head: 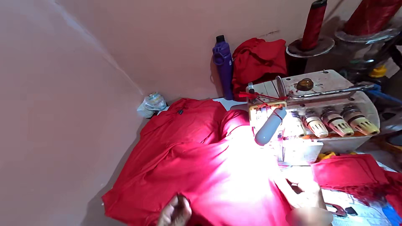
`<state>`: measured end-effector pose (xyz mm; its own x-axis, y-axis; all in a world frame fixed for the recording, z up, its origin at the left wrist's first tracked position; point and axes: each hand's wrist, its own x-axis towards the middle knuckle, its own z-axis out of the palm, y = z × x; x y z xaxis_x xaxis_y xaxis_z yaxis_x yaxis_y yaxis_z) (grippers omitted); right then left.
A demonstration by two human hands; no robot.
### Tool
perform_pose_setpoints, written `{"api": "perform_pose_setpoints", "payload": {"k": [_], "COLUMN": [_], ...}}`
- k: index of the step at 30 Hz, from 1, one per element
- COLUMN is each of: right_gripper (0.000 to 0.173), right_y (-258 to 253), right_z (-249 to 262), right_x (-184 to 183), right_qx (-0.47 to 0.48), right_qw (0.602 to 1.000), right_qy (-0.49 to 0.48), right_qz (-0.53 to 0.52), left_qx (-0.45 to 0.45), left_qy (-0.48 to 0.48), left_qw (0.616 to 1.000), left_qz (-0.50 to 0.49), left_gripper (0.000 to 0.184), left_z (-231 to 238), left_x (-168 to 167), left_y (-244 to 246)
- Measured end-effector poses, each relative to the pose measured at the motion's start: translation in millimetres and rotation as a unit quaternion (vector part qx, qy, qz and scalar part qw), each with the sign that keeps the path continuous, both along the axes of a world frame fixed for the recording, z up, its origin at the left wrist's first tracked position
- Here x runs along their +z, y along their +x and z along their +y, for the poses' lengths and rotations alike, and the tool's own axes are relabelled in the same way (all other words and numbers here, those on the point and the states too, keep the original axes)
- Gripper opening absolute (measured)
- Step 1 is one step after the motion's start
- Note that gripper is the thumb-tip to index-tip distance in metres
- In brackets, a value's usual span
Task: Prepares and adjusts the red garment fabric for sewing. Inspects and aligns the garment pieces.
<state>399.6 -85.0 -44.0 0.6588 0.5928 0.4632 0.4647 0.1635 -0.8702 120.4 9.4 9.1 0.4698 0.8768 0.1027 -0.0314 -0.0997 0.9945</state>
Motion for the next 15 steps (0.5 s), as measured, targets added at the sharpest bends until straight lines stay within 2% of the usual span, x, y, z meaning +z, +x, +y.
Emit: {"api": "perform_pose_setpoints", "payload": {"k": [2, 4, 5, 6, 8, 11, 15], "right_gripper": [0.017, 0.018, 0.019, 0.019, 0.016, 0.003, 0.031], "right_y": [4, 2, -1, -5, -16, -25, -25], "right_z": [2, 1, 0, -3, -5, -3, 10], "right_x": [1, 2, 3, 5, 12, -1, -24], "right_qx": [0.052, 0.139, 0.184, 0.220, 0.251, 0.199, 0.093], "right_qw": [0.996, 0.979, 0.965, 0.948, 0.923, 0.946, 0.988], "right_qy": [0.009, 0.019, 0.018, 0.010, -0.002, 0.018, 0.034], "right_qz": [0.065, 0.145, 0.186, 0.229, 0.293, 0.256, 0.115], "left_qx": [0.075, 0.134, 0.144, 0.135, 0.106, 0.124, 0.131], "left_qy": [0.096, 0.189, 0.225, 0.254, 0.293, 0.322, 0.314], "left_qw": [0.992, 0.971, 0.959, 0.950, 0.934, 0.912, 0.923], "left_qz": [0.039, 0.067, 0.093, 0.122, 0.174, 0.224, 0.180], "left_gripper": [0.017, 0.007, 0.006, 0.013, 0.019, 0.020, 0.019], "left_z": [34, 80, 102, 121, 142, 137, 141], "left_x": [23, 22, 11, -7, -48, -68, -74], "left_y": [19, 38, 46, 52, 62, 78, 73]}}
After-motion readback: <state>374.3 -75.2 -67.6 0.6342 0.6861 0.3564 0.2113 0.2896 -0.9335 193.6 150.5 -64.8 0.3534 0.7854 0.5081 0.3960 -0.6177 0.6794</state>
